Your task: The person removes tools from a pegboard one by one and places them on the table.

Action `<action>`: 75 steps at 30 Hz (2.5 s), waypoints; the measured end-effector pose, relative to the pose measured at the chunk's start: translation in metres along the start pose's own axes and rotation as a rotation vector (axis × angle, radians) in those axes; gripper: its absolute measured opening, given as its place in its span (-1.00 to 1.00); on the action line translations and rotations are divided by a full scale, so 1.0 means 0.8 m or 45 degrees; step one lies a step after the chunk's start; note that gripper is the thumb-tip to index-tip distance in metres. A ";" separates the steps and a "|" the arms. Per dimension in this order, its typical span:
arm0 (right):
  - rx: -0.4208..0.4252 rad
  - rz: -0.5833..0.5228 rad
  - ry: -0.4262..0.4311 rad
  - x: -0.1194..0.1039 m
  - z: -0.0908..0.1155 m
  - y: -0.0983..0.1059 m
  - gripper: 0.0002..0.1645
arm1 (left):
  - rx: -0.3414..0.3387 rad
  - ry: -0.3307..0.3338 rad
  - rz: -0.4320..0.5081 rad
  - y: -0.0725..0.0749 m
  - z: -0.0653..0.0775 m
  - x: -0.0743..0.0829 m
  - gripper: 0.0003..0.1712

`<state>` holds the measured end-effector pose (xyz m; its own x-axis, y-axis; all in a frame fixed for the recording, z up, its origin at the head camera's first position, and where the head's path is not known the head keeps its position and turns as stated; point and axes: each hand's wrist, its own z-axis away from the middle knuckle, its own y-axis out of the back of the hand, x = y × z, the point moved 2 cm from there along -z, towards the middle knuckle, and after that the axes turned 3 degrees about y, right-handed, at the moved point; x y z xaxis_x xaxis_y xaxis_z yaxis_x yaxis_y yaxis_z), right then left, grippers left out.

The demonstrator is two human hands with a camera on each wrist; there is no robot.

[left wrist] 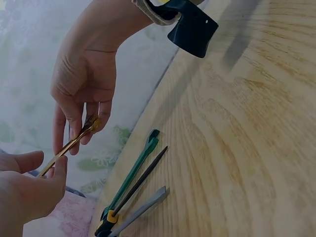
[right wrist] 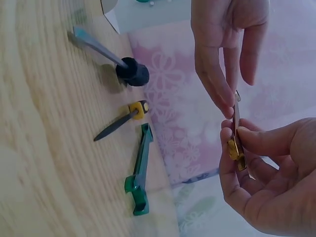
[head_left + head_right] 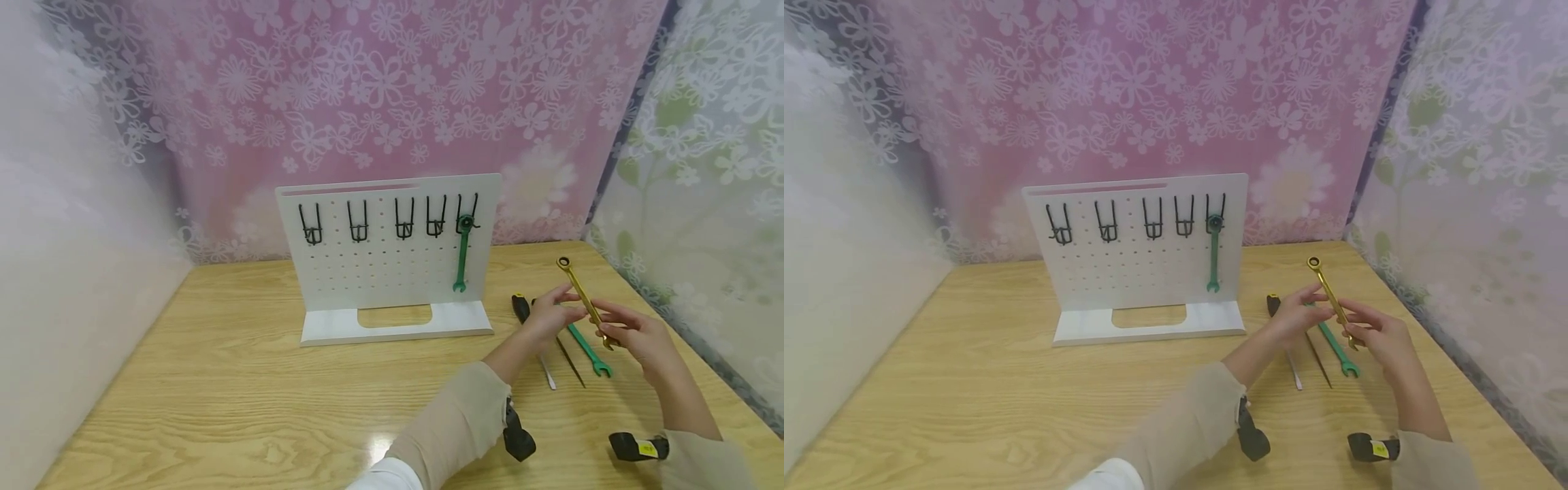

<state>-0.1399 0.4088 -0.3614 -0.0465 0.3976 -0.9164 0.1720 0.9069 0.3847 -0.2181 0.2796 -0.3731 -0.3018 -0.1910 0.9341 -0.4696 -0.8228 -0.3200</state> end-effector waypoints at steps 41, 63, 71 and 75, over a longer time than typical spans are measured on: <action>0.092 0.097 -0.268 0.069 0.001 0.012 -0.48 | -0.104 0.279 0.676 -0.027 -0.028 -0.077 -0.56; 0.153 0.398 -0.220 0.076 0.000 0.007 -0.52 | -0.077 0.343 0.842 -0.029 -0.032 -0.083 -0.37; 0.211 0.634 -0.125 0.074 -0.001 0.002 -0.60 | -0.082 0.322 0.788 -0.029 -0.032 -0.081 -0.34; 0.192 0.657 -0.140 0.073 -0.002 0.001 -0.59 | -0.086 0.320 0.780 -0.025 -0.030 -0.077 -0.35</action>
<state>-0.1438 0.4326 -0.4146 0.1828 0.7614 -0.6220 0.2847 0.5645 0.7748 -0.2103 0.3207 -0.4280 -0.7110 -0.4763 0.5173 -0.1999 -0.5684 -0.7981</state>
